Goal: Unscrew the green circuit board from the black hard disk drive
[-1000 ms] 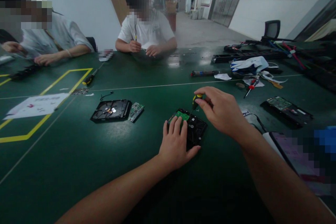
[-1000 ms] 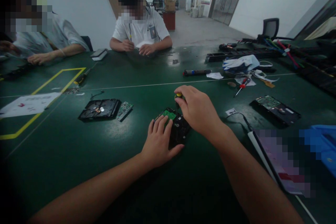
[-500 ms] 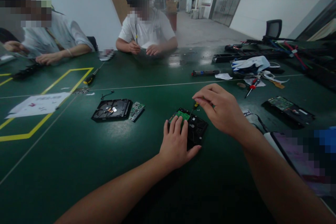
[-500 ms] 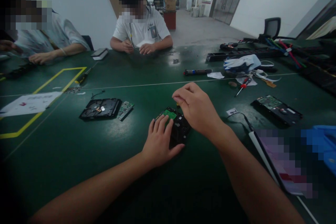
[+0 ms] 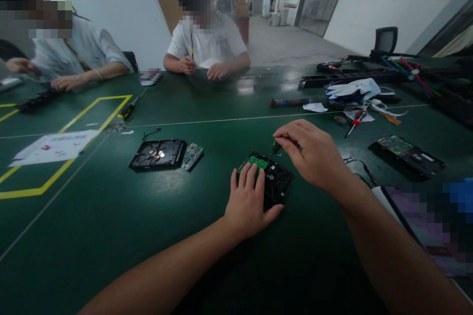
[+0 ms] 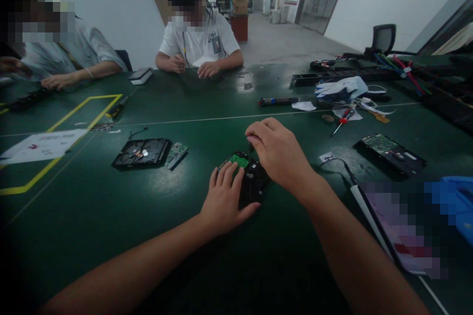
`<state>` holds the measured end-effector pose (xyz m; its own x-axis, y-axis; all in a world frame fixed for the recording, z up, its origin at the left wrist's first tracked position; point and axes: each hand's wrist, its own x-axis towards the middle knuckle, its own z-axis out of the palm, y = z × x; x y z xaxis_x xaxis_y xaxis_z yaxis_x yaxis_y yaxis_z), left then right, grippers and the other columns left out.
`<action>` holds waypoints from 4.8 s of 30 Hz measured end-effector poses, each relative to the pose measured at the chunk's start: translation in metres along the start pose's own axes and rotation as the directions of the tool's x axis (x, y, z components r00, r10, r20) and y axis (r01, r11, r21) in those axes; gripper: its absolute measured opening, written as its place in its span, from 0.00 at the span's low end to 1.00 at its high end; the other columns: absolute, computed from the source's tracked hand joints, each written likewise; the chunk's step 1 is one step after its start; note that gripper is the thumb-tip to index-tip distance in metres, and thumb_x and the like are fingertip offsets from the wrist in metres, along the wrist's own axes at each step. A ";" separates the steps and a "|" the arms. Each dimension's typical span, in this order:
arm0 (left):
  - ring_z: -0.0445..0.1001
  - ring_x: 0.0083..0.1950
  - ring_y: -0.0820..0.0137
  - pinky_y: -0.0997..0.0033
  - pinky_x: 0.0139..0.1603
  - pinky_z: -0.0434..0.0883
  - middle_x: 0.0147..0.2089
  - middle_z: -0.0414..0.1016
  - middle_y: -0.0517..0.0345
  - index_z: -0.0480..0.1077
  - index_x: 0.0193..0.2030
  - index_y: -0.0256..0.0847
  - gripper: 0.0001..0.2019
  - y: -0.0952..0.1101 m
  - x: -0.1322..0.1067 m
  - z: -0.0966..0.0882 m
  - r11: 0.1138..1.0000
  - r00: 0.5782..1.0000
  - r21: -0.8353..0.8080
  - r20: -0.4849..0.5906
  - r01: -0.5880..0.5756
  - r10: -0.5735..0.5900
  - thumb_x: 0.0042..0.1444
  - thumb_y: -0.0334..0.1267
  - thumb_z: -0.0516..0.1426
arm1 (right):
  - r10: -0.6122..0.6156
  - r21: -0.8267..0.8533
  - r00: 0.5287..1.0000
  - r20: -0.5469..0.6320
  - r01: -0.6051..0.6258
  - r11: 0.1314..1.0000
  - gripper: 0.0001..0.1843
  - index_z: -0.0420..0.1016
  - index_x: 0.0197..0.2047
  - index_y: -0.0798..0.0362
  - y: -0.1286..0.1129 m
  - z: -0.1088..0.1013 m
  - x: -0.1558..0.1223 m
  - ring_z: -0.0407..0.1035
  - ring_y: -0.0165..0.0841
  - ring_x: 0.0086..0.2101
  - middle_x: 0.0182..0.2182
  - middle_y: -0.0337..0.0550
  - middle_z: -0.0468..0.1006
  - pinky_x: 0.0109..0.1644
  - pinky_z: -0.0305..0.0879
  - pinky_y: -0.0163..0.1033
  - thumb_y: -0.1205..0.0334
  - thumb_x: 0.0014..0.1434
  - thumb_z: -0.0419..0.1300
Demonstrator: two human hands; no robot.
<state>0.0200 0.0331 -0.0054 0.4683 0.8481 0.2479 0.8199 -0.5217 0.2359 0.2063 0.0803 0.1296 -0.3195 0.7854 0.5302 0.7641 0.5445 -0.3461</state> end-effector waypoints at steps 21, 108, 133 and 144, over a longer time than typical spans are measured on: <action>0.52 0.78 0.39 0.29 0.77 0.47 0.76 0.58 0.30 0.59 0.74 0.32 0.46 0.001 0.000 -0.002 1.000 1.000 0.000 0.001 -0.001 0.001 0.61 0.67 0.57 | 0.024 0.046 0.999 0.032 -0.025 0.999 0.14 0.79 0.54 0.50 -0.001 -0.001 -0.001 0.77 0.43 0.52 0.52 0.49 0.83 0.60 0.70 0.51 0.66 0.70 0.56; 0.52 0.78 0.39 0.29 0.77 0.48 0.76 0.58 0.31 0.58 0.74 0.33 0.46 0.000 0.000 0.001 1.000 1.000 -0.011 -0.006 -0.001 0.000 0.61 0.67 0.57 | 0.046 -0.103 0.999 -0.013 -0.047 0.994 0.11 0.76 0.53 0.52 0.003 0.003 -0.002 0.75 0.46 0.47 0.47 0.53 0.80 0.52 0.71 0.51 0.64 0.69 0.58; 0.51 0.78 0.40 0.28 0.77 0.48 0.76 0.57 0.32 0.58 0.74 0.34 0.45 0.001 0.000 -0.001 1.000 1.000 -0.015 -0.009 -0.003 0.003 0.61 0.67 0.57 | 0.071 -0.109 0.997 0.006 -0.070 0.992 0.08 0.75 0.50 0.50 0.000 0.001 -0.002 0.74 0.43 0.41 0.44 0.50 0.78 0.47 0.69 0.49 0.63 0.68 0.60; 0.52 0.78 0.39 0.29 0.77 0.47 0.76 0.57 0.32 0.59 0.74 0.33 0.45 0.001 0.000 -0.001 1.000 1.000 -0.013 0.000 -0.003 0.003 0.61 0.66 0.58 | 0.031 -0.078 0.999 0.032 -0.029 0.997 0.13 0.75 0.55 0.52 0.001 0.001 -0.002 0.75 0.46 0.50 0.50 0.53 0.80 0.55 0.70 0.51 0.67 0.69 0.56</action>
<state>0.0202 0.0329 -0.0041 0.4703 0.8467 0.2490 0.8143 -0.5251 0.2473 0.2070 0.0800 0.1270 -0.3132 0.8111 0.4940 0.8144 0.4969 -0.2996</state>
